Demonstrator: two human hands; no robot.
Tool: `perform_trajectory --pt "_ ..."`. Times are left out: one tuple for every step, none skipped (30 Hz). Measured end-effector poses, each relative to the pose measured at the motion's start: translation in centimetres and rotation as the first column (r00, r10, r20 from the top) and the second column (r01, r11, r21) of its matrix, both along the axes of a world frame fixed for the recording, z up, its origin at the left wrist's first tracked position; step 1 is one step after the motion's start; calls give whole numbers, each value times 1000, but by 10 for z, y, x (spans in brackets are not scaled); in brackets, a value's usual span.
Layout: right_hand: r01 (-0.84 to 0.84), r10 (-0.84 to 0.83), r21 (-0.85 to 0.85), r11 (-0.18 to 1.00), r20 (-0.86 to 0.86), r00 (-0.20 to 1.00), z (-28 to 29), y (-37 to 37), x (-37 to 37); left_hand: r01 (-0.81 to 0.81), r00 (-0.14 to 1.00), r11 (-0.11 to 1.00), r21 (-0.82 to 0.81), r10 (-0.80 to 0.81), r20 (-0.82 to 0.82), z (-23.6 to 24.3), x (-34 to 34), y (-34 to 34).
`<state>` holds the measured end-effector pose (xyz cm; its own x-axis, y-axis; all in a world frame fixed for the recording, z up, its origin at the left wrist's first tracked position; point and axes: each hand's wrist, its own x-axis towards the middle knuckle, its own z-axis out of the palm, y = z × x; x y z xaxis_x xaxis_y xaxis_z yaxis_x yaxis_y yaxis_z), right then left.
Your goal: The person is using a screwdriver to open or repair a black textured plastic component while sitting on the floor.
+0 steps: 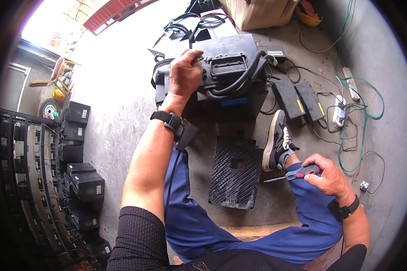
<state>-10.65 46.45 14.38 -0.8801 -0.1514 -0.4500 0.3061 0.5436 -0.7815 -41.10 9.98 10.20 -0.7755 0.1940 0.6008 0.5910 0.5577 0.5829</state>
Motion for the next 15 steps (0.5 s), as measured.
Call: perform_trajectory --pt "-6 6 7 1000 -3 1000 0 0 0 17 1000 1000 -11 -17 0 0 0 2" --pt "-5 5 8 1000 -1 1000 -2 0 0 18 1000 1000 -10 -18 2 -1 1 2" --pt "6 -6 -6 1000 -17 1000 -4 1 0 18 1000 1000 -19 -18 1 0 2 3" --pt "15 -16 -22 1000 -32 999 -6 1 1 17 1000 999 -30 -17 2 -1 3 2" --pt "15 -16 -24 1000 -30 999 -5 0 1 17 1000 999 -32 -17 4 -1 4 2" --pt "26 -26 -21 999 -8 1000 -3 -1 -1 7 1000 1000 -31 -7 -21 -2 4 1" --pt "36 -35 -19 999 12 999 -1 -2 -2 -5 999 1000 -29 4 -48 -2 4 -1" --pt "34 -34 -21 999 12 999 -1 -3 -2 -7 999 999 -32 5 -48 -3 4 -2" --pt "41 -40 -31 999 9 999 0 -4 -3 -59 998 994 89 59 -1 -3 5 -3" --pt "50 -49 -39 998 7 999 0 -4 -2 -113 993 972 208 104 53 -4 7 -4" --pt "50 -50 -41 998 8 999 -1 -3 -1 -103 993 934 342 77 89 -4 9 -5" --pt "55 -55 -40 998 7 998 -2 -1 -1 -103 993 935 340 77 90 -4 11 -9" --pt "61 -60 -39 997 6 998 -2 0 -1 -155 984 950 271 126 123 -3 13 -13" --pt "61 -61 -40 997 7 998 -2 1 0 -205 972 958 200 176 153 -2 16 -18" --pt "76 -75 -47 996 13 997 -1 1 0 -185 968 978 97 164 189 -3 21 -22"
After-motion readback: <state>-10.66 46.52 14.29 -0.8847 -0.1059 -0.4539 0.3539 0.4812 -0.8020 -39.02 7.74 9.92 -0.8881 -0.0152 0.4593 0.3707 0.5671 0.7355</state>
